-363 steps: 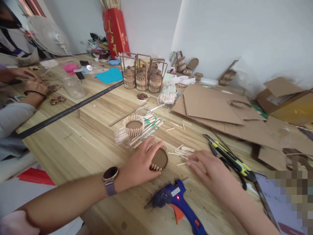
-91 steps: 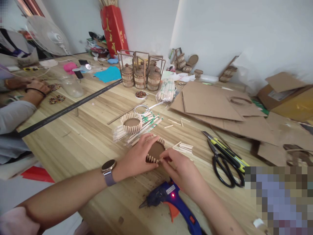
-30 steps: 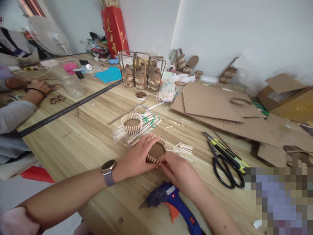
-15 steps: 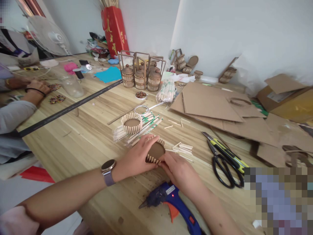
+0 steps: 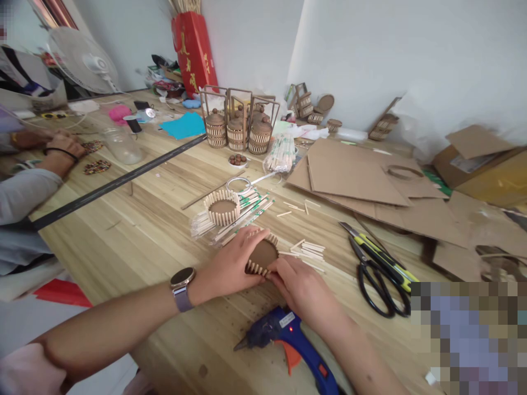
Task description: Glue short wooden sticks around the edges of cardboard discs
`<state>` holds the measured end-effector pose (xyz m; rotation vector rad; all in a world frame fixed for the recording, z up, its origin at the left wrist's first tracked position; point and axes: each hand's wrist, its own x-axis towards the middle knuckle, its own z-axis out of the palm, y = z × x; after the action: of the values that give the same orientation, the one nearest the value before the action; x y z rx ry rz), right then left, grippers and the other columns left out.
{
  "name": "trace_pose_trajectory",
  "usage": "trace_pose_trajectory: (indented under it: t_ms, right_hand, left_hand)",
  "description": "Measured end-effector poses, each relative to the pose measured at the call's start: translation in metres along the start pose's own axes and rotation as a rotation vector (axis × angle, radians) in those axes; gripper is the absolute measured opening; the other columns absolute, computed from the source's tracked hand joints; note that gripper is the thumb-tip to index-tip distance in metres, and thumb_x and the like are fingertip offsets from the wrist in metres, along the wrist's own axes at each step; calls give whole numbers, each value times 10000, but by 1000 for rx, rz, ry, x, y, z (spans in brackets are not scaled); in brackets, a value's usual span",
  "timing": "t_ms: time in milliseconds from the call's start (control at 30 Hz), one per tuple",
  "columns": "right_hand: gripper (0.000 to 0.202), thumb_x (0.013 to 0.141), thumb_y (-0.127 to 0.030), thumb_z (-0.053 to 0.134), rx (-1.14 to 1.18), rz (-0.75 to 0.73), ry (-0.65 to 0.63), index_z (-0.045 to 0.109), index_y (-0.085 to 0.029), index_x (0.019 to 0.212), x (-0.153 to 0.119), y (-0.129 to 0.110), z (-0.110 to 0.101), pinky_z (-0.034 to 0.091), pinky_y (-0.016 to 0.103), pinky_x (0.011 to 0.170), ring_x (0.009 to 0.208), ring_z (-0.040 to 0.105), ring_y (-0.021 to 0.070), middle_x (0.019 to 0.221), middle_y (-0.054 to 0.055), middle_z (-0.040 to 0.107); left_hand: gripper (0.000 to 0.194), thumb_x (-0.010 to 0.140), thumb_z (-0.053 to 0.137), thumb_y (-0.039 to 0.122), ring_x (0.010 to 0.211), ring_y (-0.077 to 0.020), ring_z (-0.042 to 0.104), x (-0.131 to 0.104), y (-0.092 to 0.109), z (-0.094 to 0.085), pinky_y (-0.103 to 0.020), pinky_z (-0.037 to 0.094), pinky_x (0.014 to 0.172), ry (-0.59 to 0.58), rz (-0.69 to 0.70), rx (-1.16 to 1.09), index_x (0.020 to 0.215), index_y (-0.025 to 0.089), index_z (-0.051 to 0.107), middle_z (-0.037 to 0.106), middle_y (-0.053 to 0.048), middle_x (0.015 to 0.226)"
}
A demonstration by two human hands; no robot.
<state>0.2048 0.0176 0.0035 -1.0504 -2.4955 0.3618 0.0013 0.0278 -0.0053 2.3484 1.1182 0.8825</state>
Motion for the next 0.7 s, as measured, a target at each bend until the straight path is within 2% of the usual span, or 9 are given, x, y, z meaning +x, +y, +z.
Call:
trace_pose_trajectory:
  t_ms: [200, 433, 567, 700]
  right_hand:
    - [154, 964, -216, 415, -14, -2, -8, 566, -228, 935, 0, 0, 0, 479, 301, 647, 751, 630, 198, 822, 47, 661]
    - [125, 940, -190, 464, -7, -1, -77, 580, -218, 976, 2, -5, -11, 501, 317, 672, 788, 627, 202, 860, 54, 665]
    - [145, 935, -205, 490, 7, 3, -25, 565, -217, 1059, 1, -6, -18, 519, 328, 735, 864, 643, 201, 956, 67, 680]
    - [123, 923, -201, 501, -3, 0, 43, 579, -230, 1014, 2, -5, -24, 523, 319, 736, 865, 655, 197, 930, 53, 696]
  left_hand:
    - [870, 722, 750, 177, 1304, -295, 395, 0, 0, 0, -476, 391, 1071, -11, -1, 7, 1425, 236, 241, 423, -142, 1349]
    - [887, 710, 774, 210, 1329, -319, 379, -1, -2, -2, -488, 403, 1061, -31, -42, 14, 1425, 236, 250, 358, -166, 1395]
    - [903, 709, 776, 225, 1326, -323, 383, -2, -3, -1, -500, 409, 1054, -19, -43, -1, 1432, 256, 238, 352, -154, 1399]
    - [872, 716, 759, 205, 1322, -307, 385, -1, -2, -2, -488, 403, 1066, -17, -48, -16, 1423, 258, 250, 360, -143, 1390]
